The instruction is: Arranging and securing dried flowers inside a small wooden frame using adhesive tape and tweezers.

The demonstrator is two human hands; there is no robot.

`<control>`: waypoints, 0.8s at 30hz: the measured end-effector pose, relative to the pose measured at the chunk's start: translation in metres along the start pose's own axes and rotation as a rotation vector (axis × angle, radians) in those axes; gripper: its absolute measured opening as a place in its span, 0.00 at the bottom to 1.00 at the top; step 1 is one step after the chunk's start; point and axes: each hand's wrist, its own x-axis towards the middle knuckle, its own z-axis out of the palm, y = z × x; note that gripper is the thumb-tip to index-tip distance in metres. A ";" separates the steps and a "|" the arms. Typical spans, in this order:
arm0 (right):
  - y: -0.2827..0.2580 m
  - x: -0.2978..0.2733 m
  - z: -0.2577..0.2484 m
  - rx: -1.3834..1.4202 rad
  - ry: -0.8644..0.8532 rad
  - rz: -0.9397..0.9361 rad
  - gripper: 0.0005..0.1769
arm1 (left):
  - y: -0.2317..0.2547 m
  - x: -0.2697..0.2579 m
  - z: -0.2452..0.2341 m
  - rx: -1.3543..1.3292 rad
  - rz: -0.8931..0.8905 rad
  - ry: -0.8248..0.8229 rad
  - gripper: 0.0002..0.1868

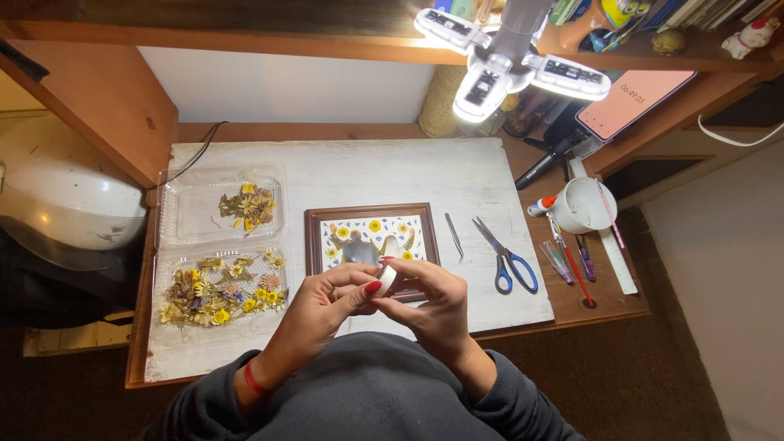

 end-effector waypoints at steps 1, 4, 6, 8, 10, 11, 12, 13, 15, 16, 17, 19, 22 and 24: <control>0.000 0.000 0.000 -0.001 -0.001 -0.005 0.27 | -0.002 0.000 -0.002 0.001 0.005 0.001 0.13; 0.001 -0.001 0.001 0.274 -0.012 0.162 0.27 | -0.006 -0.003 -0.006 -0.027 0.020 -0.012 0.16; 0.003 -0.001 0.001 -0.043 0.000 -0.030 0.29 | -0.002 -0.004 -0.006 0.005 -0.021 0.008 0.19; 0.001 0.000 0.002 -0.201 0.048 -0.234 0.28 | -0.003 -0.006 -0.008 -0.006 0.001 -0.005 0.19; 0.002 -0.004 0.000 -0.364 0.094 -0.433 0.27 | -0.002 -0.008 -0.008 -0.020 0.018 -0.022 0.19; 0.003 -0.007 -0.001 -0.439 0.045 -0.498 0.24 | -0.001 -0.008 -0.007 -0.020 -0.044 -0.009 0.20; 0.005 -0.011 -0.002 -0.514 -0.007 -0.560 0.21 | -0.001 -0.009 -0.006 -0.022 -0.108 0.004 0.22; -0.001 -0.011 -0.004 -0.520 -0.009 -0.553 0.21 | 0.000 -0.009 -0.007 -0.027 -0.113 -0.001 0.22; -0.013 -0.012 -0.005 -0.474 -0.102 -0.591 0.18 | 0.001 -0.014 -0.010 -0.037 -0.207 -0.016 0.26; -0.012 -0.015 -0.005 -0.469 -0.107 -0.585 0.18 | 0.000 -0.016 -0.010 -0.042 -0.213 -0.012 0.26; -0.012 -0.018 -0.006 -0.365 -0.161 -0.530 0.19 | -0.001 -0.018 -0.011 0.016 -0.165 -0.016 0.28; -0.009 -0.027 -0.006 -0.249 -0.223 -0.463 0.19 | 0.004 -0.022 -0.006 0.068 -0.129 -0.010 0.31; -0.005 -0.041 -0.003 -0.075 -0.143 -0.223 0.19 | 0.021 -0.029 0.006 0.476 0.075 0.032 0.34; -0.006 -0.042 -0.001 -0.118 -0.032 -0.074 0.17 | 0.027 -0.033 0.012 0.640 0.165 0.040 0.26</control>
